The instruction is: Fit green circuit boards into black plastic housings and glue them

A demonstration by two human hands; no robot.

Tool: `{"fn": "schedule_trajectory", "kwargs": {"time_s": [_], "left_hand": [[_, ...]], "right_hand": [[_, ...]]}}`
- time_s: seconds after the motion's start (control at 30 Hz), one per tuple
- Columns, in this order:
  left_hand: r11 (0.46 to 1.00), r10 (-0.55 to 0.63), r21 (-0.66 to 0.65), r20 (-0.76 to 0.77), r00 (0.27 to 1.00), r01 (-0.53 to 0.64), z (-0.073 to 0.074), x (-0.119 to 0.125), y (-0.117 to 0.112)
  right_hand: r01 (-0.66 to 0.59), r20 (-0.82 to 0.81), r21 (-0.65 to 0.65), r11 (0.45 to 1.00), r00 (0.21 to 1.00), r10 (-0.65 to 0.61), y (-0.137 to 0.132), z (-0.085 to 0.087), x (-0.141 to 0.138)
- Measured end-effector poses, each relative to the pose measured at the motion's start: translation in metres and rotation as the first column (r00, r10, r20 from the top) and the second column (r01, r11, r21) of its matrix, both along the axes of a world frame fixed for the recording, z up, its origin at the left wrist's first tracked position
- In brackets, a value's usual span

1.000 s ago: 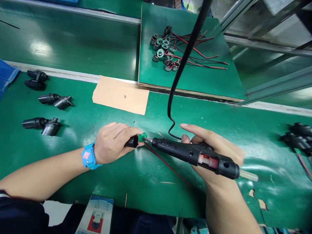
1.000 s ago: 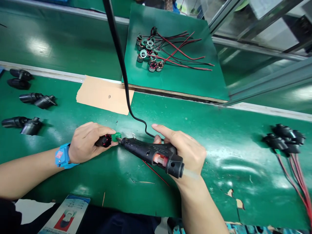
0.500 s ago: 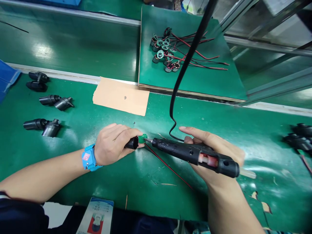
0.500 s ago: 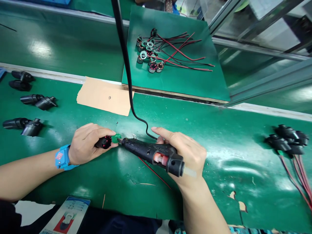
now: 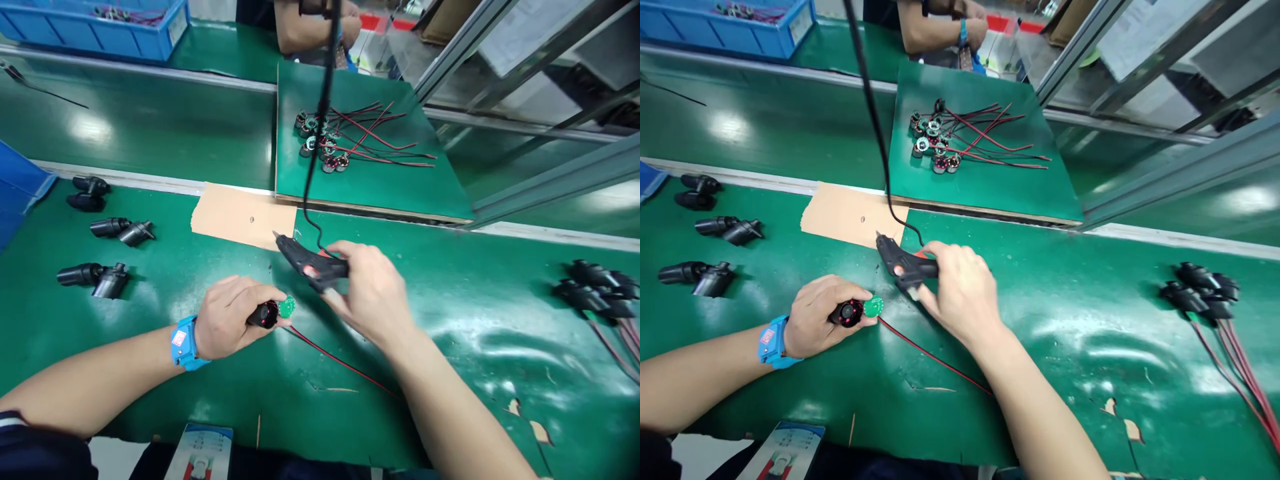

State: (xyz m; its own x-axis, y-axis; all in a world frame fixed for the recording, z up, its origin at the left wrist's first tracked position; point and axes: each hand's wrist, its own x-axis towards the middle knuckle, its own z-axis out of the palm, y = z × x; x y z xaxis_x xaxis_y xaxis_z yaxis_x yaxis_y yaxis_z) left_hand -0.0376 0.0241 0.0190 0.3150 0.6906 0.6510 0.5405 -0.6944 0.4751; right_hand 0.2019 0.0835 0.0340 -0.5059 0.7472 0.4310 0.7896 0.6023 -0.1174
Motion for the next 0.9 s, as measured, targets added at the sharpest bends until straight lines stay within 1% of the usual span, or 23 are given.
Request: {"fn": "schedule_trajectory", "kwargs": {"time_s": [0.1, 0.13, 0.2, 0.23, 0.27, 0.3, 0.33, 0.37, 0.4, 0.43, 0.47, 0.5, 0.53, 0.57, 0.6, 0.63, 0.7, 0.77, 0.8, 0.87, 0.9], "left_hand": [[1.000, 0.014, 0.006, 0.010, 1.000, -0.014, 0.000, 0.001, -0.001], [1.000, 0.022, 0.006, 0.013, 1.000, -0.022, 0.000, 0.001, 0.000], [0.999, 0.035, -0.005, 0.032, 0.999, -0.035, 0.001, 0.001, 0.000], [0.999, 0.041, -0.013, 0.046, 0.998, -0.040, 0.001, 0.001, 0.000], [0.999, 0.047, -0.023, 0.060, 0.997, -0.046, 0.002, 0.001, 0.001], [0.998, 0.055, -0.032, 0.074, 0.996, -0.053, 0.002, 0.001, 0.000], [0.997, 0.064, -0.041, 0.087, 0.994, -0.060, 0.003, 0.002, 0.000], [0.996, 0.072, -0.051, 0.097, 0.993, -0.067, 0.003, 0.002, 0.000], [0.995, 0.078, -0.065, 0.103, 0.992, -0.072, 0.003, 0.003, 0.000], [0.994, 0.085, -0.081, 0.106, 0.991, -0.076, 0.003, 0.003, -0.001], [0.992, 0.090, -0.101, 0.104, 0.990, -0.080, 0.002, 0.003, -0.001], [0.989, 0.093, -0.122, 0.098, 0.991, -0.081, 0.002, 0.003, -0.002], [0.987, 0.089, -0.144, 0.087, 0.992, -0.076, 0.002, 0.003, -0.002], [0.984, 0.081, -0.165, 0.073, 0.994, -0.068, 0.002, 0.003, -0.003], [0.981, 0.066, -0.185, 0.059, 0.996, -0.054, 0.002, 0.004, -0.003], [0.978, 0.047, -0.205, 0.047, 0.998, -0.036, 0.002, 0.004, -0.004], [0.970, 0.005, -0.241, 0.030, 1.000, 0.002, 0.004, 0.005, -0.004], [0.961, -0.025, -0.273, 0.025, 0.999, 0.031, 0.005, 0.007, -0.005], [0.958, -0.035, -0.286, 0.025, 0.999, 0.040, 0.005, 0.008, -0.005], [0.952, -0.041, -0.302, 0.025, 0.999, 0.047, 0.005, 0.010, -0.006], [0.951, -0.043, -0.306, 0.024, 0.999, 0.048, 0.004, 0.010, -0.006]], "right_hand": [[-0.002, 0.092, -0.169, 0.986, 0.996, 0.017, 0.022, -0.014, -0.024], [0.006, 0.098, -0.196, 0.981, 0.995, 0.014, 0.028, -0.018, -0.029], [-0.004, 0.082, -0.206, 0.979, 0.996, 0.022, 0.033, -0.021, -0.034], [-0.026, 0.029, -0.213, 0.977, 0.999, 0.033, 0.030, -0.020, -0.035], [-0.060, -0.062, -0.250, 0.966, 0.997, 0.046, 0.024, -0.018, -0.033], [-0.116, -0.191, -0.325, 0.938, 0.980, 0.055, 0.015, -0.014, -0.031], [-0.202, -0.344, -0.428, 0.881, 0.938, 0.047, 0.004, -0.010, -0.029], [-0.315, -0.486, -0.544, 0.777, 0.874, 0.014, -0.009, -0.005, -0.027], [-0.439, -0.597, -0.631, 0.640, 0.801, -0.038, -0.022, -0.001, -0.026], [-0.543, -0.669, -0.672, 0.503, 0.737, -0.098, -0.033, 0.001, -0.025], [-0.622, -0.717, -0.677, 0.394, 0.678, -0.161, -0.043, 0.003, -0.026], [-0.671, -0.747, -0.662, 0.332, 0.625, -0.225, -0.050, 0.004, -0.027], [-0.694, -0.764, -0.645, 0.320, 0.577, -0.287, -0.055, 0.005, -0.028], [-0.693, -0.772, -0.634, 0.344, 0.538, -0.339, -0.058, 0.004, -0.030], [-0.671, -0.774, -0.631, 0.389, 0.510, -0.375, -0.059, 0.004, -0.031], [-0.635, -0.775, -0.631, 0.446, 0.493, -0.395, -0.059, 0.004, -0.032], [-0.538, -0.784, -0.617, 0.574, 0.485, -0.387, -0.057, 0.004, -0.033], [-0.421, -0.788, -0.577, 0.700, 0.514, -0.340, -0.056, 0.004, -0.031], [-0.355, -0.784, -0.540, 0.763, 0.541, -0.303, -0.056, 0.004, -0.030], [-0.226, -0.754, -0.426, 0.876, 0.625, -0.205, -0.057, 0.005, -0.029], [-0.177, -0.728, -0.353, 0.919, 0.668, -0.151, -0.058, 0.006, -0.029]]}}
